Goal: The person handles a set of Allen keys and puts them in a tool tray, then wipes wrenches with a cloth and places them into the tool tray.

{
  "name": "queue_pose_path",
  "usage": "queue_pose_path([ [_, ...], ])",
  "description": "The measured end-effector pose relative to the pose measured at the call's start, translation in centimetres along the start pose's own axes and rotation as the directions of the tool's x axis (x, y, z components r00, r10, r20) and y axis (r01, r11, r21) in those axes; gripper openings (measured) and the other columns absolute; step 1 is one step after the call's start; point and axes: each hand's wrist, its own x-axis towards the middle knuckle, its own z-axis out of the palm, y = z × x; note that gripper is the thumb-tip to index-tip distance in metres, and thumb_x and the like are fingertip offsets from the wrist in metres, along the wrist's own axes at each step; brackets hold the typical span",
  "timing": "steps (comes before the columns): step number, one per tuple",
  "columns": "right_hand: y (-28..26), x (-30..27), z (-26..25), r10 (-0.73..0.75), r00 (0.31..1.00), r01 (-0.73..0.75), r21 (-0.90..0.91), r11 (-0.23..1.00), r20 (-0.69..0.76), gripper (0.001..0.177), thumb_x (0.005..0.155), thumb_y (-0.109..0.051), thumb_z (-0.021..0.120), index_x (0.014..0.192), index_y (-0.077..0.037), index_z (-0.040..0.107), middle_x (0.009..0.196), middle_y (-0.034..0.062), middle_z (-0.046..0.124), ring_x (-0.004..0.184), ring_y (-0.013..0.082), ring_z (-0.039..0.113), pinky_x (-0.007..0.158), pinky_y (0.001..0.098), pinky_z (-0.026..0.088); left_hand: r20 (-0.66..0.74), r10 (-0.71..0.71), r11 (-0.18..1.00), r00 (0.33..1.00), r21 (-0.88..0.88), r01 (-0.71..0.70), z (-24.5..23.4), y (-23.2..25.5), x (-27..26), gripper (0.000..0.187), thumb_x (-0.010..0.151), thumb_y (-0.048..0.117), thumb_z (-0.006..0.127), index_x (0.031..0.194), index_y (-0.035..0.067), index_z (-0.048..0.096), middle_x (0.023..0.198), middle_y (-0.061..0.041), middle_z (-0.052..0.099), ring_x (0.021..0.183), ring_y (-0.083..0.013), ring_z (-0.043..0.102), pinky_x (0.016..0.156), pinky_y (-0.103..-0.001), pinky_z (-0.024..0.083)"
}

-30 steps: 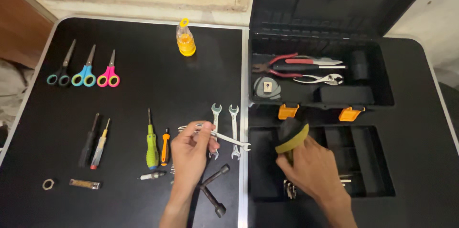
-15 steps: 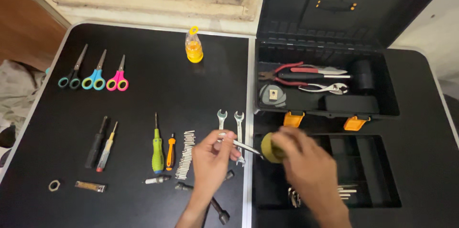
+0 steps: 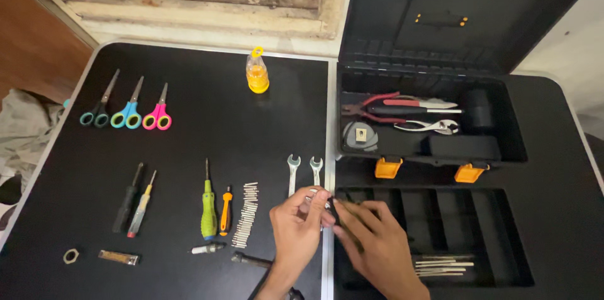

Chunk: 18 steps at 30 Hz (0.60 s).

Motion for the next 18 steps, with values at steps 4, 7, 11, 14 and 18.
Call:
queue_pose_path([
  [4,1.4,-0.3,0.9,-0.027,0.999,0.026,-0.049,0.998,-0.018,0.034,0.078,-0.016,0.082,0.110,-0.010,0.074,0.101,0.0031,0.073,0.092,0.0278,0.065,0.077,0.0354,0.056,0.025,0.006,0.999,1.000,0.037,-0.007,-0.9,-1.1,0.4,0.019,0.094,0.016,0.071,0.093,-0.001,0.079,0.060,-0.007,0.075,0.051,-0.0091,0.070,0.048,-0.023,0.051],
  [7,2.5,-0.3,0.3,-0.044,0.998,0.045,-0.020,0.999,0.038,0.033,0.076,-0.016,0.083,0.107,-0.011,0.075,0.100,0.0027,0.073,0.092,0.0277,0.065,0.078,0.0354,0.055,0.007,-0.075,0.992,0.997,-0.106,0.075,-1.7,-2.0,1.2,0.020,0.094,0.016,0.070,0.096,-0.003,0.077,0.062,-0.009,0.075,0.053,-0.0110,0.069,0.051,-0.024,0.054],
  [11,4.1,-0.2,-1.9,0.043,0.995,-0.038,-0.052,0.998,0.088,0.034,0.077,-0.013,0.081,0.111,-0.012,0.077,0.099,0.0015,0.075,0.091,0.0227,0.067,0.077,0.0334,0.056,-0.105,-0.026,0.989,0.994,-0.147,0.011,-3.7,-2.1,2.0,0.022,0.096,0.015,0.068,0.100,-0.005,0.077,0.073,-0.012,0.076,0.063,-0.0125,0.071,0.059,-0.025,0.054],
  [14,4.2,-0.3,-2.1,0.110,0.983,-0.140,-0.210,0.968,-0.150,0.036,0.079,-0.012,0.079,0.116,-0.012,0.076,0.102,0.0042,0.074,0.095,0.0254,0.064,0.081,0.0352,0.054,-0.181,0.011,0.985,0.983,-0.170,-0.042,-3.7,-1.8,2.4,0.022,0.096,0.014,0.068,0.102,-0.005,0.077,0.080,-0.012,0.077,0.068,-0.0134,0.073,0.063,-0.026,0.057],
  [18,1.8,-0.7,0.5,0.039,0.960,-0.113,-0.256,0.960,-0.278,0.035,0.084,-0.010,0.077,0.119,-0.010,0.074,0.118,0.0049,0.073,0.102,0.0236,0.064,0.089,0.0363,0.050,-0.139,-0.052,0.957,0.989,-0.291,0.009,-1.0,-1.7,1.8,0.020,0.093,0.012,0.068,0.102,-0.004,0.077,0.086,-0.009,0.079,0.073,-0.0147,0.077,0.070,-0.029,0.065],
])
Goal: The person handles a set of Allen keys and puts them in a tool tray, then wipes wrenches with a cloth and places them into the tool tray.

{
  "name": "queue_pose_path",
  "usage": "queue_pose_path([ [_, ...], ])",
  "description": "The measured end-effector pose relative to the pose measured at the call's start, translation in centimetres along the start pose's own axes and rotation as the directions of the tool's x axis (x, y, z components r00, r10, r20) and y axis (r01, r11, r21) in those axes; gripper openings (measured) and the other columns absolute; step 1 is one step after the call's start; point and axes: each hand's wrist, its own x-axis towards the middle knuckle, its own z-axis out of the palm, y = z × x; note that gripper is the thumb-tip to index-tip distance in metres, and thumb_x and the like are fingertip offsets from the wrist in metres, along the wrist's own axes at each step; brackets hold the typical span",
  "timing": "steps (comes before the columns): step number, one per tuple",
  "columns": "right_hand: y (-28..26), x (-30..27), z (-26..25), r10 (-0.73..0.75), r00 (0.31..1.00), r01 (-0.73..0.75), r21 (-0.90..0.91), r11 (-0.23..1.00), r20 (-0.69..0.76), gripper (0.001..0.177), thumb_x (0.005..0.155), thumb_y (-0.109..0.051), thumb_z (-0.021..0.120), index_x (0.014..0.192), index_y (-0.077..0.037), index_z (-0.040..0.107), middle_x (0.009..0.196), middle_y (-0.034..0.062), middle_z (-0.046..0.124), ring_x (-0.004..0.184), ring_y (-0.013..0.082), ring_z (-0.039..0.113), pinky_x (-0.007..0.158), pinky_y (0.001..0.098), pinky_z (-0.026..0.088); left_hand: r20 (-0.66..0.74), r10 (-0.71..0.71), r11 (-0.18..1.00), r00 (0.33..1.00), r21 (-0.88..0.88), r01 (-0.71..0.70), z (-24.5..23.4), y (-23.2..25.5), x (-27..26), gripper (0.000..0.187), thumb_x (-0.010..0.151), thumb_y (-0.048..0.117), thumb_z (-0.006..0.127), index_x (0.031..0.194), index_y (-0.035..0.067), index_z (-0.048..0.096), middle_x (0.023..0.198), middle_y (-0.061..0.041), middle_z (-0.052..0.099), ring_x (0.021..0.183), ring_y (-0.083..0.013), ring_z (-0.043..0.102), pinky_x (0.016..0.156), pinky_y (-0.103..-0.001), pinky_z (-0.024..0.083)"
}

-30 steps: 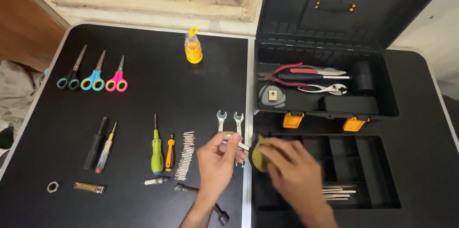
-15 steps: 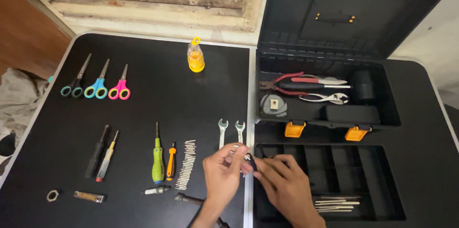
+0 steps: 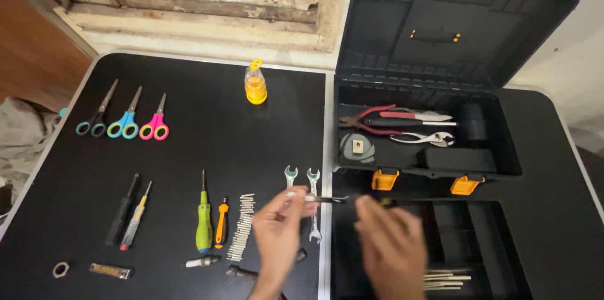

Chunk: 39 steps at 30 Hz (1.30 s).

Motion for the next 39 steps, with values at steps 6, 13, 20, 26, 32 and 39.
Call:
queue_pose_path([
  [6,-3.1,-0.3,2.1,-0.059,0.992,0.053,-0.053,0.997,-0.107,0.036,0.085,-0.010,0.075,0.120,-0.015,0.072,0.126,-0.0005,0.072,0.108,0.0263,0.062,0.095,0.0347,0.048,0.139,-0.135,0.980,0.981,-0.126,0.153,3.0,-0.5,-2.5,0.020,0.098,0.013,0.064,0.109,-0.002,0.071,0.093,-0.009,0.079,0.080,-0.0095,0.071,0.072,-0.026,0.055],
  [13,0.6,1.6,0.0,-0.038,0.997,0.031,-0.099,0.995,-0.066,0.031,0.091,-0.002,0.068,0.121,-0.010,0.073,0.124,0.0009,0.073,0.112,0.0141,0.070,0.095,0.0340,0.046,0.175,-0.219,0.972,0.960,-0.052,0.231,2.6,1.9,-2.3,0.019,0.097,0.014,0.062,0.107,-0.001,0.069,0.088,-0.010,0.076,0.080,-0.0173,0.078,0.076,-0.030,0.061],
  [20,-1.3,1.0,0.9,-0.109,0.989,0.107,-0.021,0.994,-0.103,0.033,0.088,-0.001,0.069,0.118,-0.011,0.074,0.124,0.0007,0.073,0.105,0.0136,0.070,0.090,0.0328,0.048,0.269,-0.118,0.991,0.956,-0.034,0.133,3.0,0.5,-3.0,0.019,0.099,0.007,0.062,0.117,-0.001,0.064,0.087,-0.011,0.074,0.076,-0.0142,0.070,0.071,-0.027,0.054],
  [26,0.7,1.6,0.6,-0.043,0.998,0.042,-0.020,0.999,-0.055,0.036,0.083,-0.003,0.075,0.116,-0.017,0.077,0.123,-0.0032,0.073,0.089,0.0225,0.059,0.082,0.0315,0.048,0.283,-0.131,0.989,0.950,0.102,0.106,0.0,2.6,-1.4,0.023,0.098,0.007,0.063,0.120,0.001,0.058,0.085,-0.013,0.076,0.074,-0.0133,0.068,0.070,-0.026,0.053],
  [32,-0.1,0.5,1.6,-0.042,0.998,0.042,0.007,0.999,-0.052,0.034,0.084,-0.006,0.077,0.116,-0.015,0.074,0.122,0.0001,0.072,0.095,0.0237,0.062,0.083,0.0332,0.050,0.347,-0.142,0.989,0.927,0.098,0.115,0.5,2.6,-0.9,0.025,0.095,0.004,0.065,0.118,0.000,0.055,0.089,-0.013,0.075,0.078,-0.0152,0.074,0.068,-0.027,0.056],
  [39,1.3,-0.4,0.7,0.057,0.985,-0.079,0.133,0.988,0.163,0.031,0.081,-0.016,0.082,0.109,-0.008,0.072,0.098,0.0048,0.072,0.085,0.0261,0.064,0.069,0.0363,0.055,0.326,-0.186,0.982,0.927,0.100,0.162,-0.1,1.5,0.0,0.025,0.094,0.002,0.068,0.115,0.001,0.055,0.081,-0.011,0.075,0.071,-0.0145,0.071,0.063,-0.026,0.051],
])
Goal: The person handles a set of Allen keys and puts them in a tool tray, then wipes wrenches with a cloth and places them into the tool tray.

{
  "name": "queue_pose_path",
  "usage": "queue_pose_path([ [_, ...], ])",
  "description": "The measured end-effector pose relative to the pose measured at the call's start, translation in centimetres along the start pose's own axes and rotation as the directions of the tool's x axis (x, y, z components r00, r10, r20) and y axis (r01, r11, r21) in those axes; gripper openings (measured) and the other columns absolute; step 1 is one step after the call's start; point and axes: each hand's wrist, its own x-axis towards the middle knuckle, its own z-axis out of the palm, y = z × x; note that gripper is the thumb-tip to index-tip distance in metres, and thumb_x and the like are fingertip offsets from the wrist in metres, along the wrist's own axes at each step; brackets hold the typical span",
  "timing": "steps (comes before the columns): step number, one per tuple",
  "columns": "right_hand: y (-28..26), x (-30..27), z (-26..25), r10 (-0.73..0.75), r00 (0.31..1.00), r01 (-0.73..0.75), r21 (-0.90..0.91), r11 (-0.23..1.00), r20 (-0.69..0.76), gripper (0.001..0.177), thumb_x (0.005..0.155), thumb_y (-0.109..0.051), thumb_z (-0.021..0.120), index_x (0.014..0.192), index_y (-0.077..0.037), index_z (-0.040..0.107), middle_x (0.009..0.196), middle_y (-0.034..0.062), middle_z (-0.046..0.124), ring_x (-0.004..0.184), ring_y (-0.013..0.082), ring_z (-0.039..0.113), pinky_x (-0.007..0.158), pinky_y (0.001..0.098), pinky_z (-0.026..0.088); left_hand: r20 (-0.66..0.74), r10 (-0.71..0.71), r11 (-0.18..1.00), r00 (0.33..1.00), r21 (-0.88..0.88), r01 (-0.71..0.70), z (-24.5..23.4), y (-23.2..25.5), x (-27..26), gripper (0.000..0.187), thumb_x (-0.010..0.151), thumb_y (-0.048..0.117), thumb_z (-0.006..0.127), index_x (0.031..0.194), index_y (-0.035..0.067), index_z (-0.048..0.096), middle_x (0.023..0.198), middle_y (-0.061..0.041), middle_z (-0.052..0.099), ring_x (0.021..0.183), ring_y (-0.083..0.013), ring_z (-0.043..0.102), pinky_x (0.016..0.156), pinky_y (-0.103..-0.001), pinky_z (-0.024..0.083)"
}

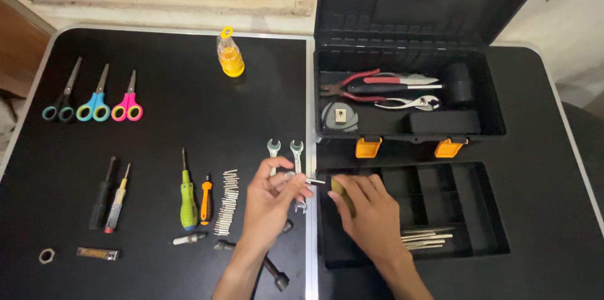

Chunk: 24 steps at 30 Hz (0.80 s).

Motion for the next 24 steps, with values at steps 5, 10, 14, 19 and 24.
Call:
queue_pose_path([
  [5,0.6,-0.8,0.0,0.179,0.978,-0.199,0.211,0.957,0.110,0.023,0.086,-0.018,0.079,0.103,-0.003,0.073,0.086,0.0090,0.072,0.074,0.0269,0.065,0.066,0.0349,0.054,-0.057,0.132,0.991,0.990,-0.015,-0.133,1.2,-2.5,0.6,0.026,0.095,0.004,0.070,0.117,0.000,0.055,0.085,-0.010,0.076,0.075,-0.0111,0.068,0.069,-0.024,0.052],
  [10,1.5,-2.0,0.1,0.326,0.913,-0.405,0.442,0.800,0.246,0.024,0.093,-0.018,0.073,0.109,0.000,0.073,0.087,0.0112,0.078,0.070,0.0129,0.074,0.063,0.0273,0.056,0.014,0.130,0.990,0.991,0.058,-0.130,2.4,-3.8,0.8,0.018,0.097,0.006,0.071,0.110,-0.001,0.061,0.092,-0.010,0.078,0.079,-0.0088,0.068,0.074,-0.024,0.055],
  [14,3.7,-3.2,-1.8,0.498,0.798,-0.591,0.274,0.759,0.340,0.026,0.088,-0.020,0.075,0.108,-0.003,0.076,0.071,0.0093,0.076,0.058,0.0103,0.065,0.053,0.0283,0.052,0.040,0.082,0.997,0.996,0.007,-0.082,2.0,-3.7,1.6,0.017,0.096,0.008,0.071,0.110,-0.001,0.065,0.090,-0.009,0.078,0.076,-0.0098,0.071,0.070,-0.025,0.058],
  [19,8.3,-5.3,-5.2,0.648,0.702,-0.706,0.409,0.578,0.296,0.021,0.096,-0.015,0.069,0.113,-0.004,0.076,0.070,0.0010,0.068,0.059,0.0072,0.057,0.052,0.0267,0.047,0.096,0.005,0.984,0.995,0.178,-0.022,1.7,-3.2,1.2,0.023,0.093,0.009,0.075,0.112,-0.003,0.069,0.087,-0.010,0.077,0.071,-0.0104,0.070,0.064,-0.025,0.058],
  [24,11.9,-7.8,-8.2,0.694,0.644,-0.694,0.627,0.354,0.321,0.021,0.106,-0.009,0.063,0.119,0.003,0.073,0.085,0.0067,0.069,0.067,0.0124,0.059,0.060,0.0283,0.045,0.175,-0.164,0.859,0.971,0.509,0.053,3.9,-3.2,-0.4,0.035,0.084,0.009,0.081,0.116,-0.002,0.070,0.082,-0.009,0.080,0.067,-0.0121,0.077,0.058,-0.028,0.064],
])
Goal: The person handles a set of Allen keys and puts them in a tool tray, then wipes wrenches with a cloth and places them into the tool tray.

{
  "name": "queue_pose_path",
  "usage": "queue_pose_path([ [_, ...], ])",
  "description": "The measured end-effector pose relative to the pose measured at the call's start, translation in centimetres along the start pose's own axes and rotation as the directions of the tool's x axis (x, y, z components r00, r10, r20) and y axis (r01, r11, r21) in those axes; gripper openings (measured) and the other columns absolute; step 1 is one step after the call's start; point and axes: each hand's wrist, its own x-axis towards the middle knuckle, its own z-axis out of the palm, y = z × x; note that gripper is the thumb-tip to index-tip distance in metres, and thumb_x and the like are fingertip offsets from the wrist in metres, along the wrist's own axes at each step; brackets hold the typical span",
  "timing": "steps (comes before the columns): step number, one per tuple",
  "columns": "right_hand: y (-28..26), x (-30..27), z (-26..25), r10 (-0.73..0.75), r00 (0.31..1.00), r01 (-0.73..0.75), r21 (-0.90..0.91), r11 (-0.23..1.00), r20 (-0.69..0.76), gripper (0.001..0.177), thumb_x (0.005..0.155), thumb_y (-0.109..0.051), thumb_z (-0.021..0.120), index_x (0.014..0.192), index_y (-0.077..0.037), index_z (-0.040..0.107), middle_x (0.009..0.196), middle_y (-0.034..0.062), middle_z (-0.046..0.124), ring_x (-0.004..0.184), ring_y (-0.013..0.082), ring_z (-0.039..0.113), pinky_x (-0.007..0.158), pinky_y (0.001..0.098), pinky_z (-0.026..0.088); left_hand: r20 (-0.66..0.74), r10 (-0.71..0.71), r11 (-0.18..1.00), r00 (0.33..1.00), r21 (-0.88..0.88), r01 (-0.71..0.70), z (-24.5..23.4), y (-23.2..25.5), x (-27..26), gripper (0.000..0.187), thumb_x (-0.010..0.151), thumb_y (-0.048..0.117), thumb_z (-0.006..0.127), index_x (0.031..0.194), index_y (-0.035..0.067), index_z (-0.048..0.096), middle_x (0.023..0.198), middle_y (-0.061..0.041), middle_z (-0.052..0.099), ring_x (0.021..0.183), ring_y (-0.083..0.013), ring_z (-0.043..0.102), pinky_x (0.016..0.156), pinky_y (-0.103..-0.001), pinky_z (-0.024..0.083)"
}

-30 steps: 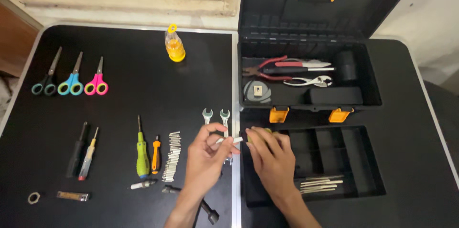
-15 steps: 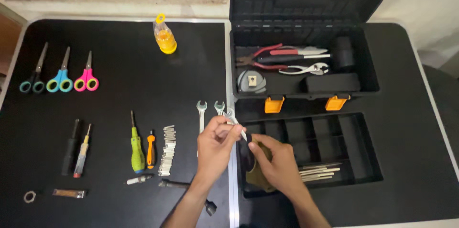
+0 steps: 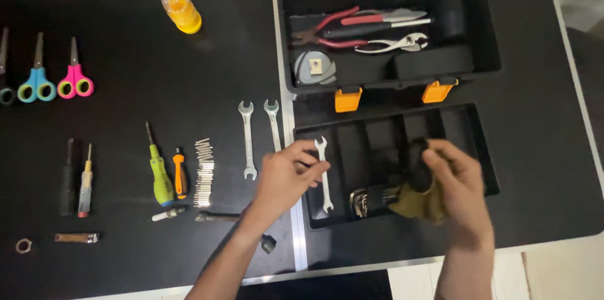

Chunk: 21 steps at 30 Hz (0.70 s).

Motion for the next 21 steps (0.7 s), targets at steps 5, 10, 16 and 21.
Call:
queue_pose_path([
  [5,1.1,-0.3,-2.7,-0.030,0.999,0.032,0.099,0.995,-0.015,0.022,0.106,-0.011,0.057,0.119,0.002,0.069,0.101,0.0053,0.071,0.090,0.0097,0.064,0.081,0.0245,0.053,0.019,0.008,0.956,1.000,0.293,-0.013,2.1,0.4,-0.2,0.056,0.082,0.008,0.079,0.133,0.002,0.056,0.079,-0.013,0.078,0.068,-0.0220,0.078,0.062,-0.033,0.061],
  [10,1.9,-0.3,-3.8,-0.036,0.997,0.040,0.068,0.997,-0.063,0.021,0.106,-0.010,0.057,0.118,0.003,0.069,0.102,0.0035,0.071,0.092,0.0087,0.064,0.082,0.0233,0.052,0.065,0.152,0.872,0.986,0.461,-0.165,3.3,-0.9,0.0,0.053,0.082,0.005,0.077,0.131,-0.001,0.057,0.081,-0.017,0.076,0.076,-0.0358,0.075,0.071,-0.042,0.059],
  [16,2.2,-0.3,-3.6,-0.042,0.999,0.044,0.139,0.989,-0.023,0.022,0.107,-0.010,0.056,0.118,0.002,0.069,0.101,0.0042,0.071,0.090,0.0088,0.065,0.081,0.0238,0.053,0.087,0.189,0.851,0.978,0.482,-0.207,3.8,-1.3,-0.1,0.055,0.082,0.003,0.076,0.133,-0.004,0.054,0.080,-0.018,0.075,0.077,-0.0384,0.074,0.072,-0.045,0.059],
  [21,2.5,-0.2,-3.0,-0.053,0.999,0.050,0.155,0.987,0.013,0.021,0.107,-0.010,0.056,0.119,0.002,0.070,0.100,0.0045,0.071,0.088,0.0088,0.065,0.080,0.0242,0.053,0.090,0.060,0.784,0.994,0.612,-0.103,4.0,-0.5,-0.4,0.058,0.087,0.008,0.076,0.138,-0.001,0.049,0.074,-0.025,0.069,0.075,-0.0454,0.069,0.070,-0.051,0.056],
])
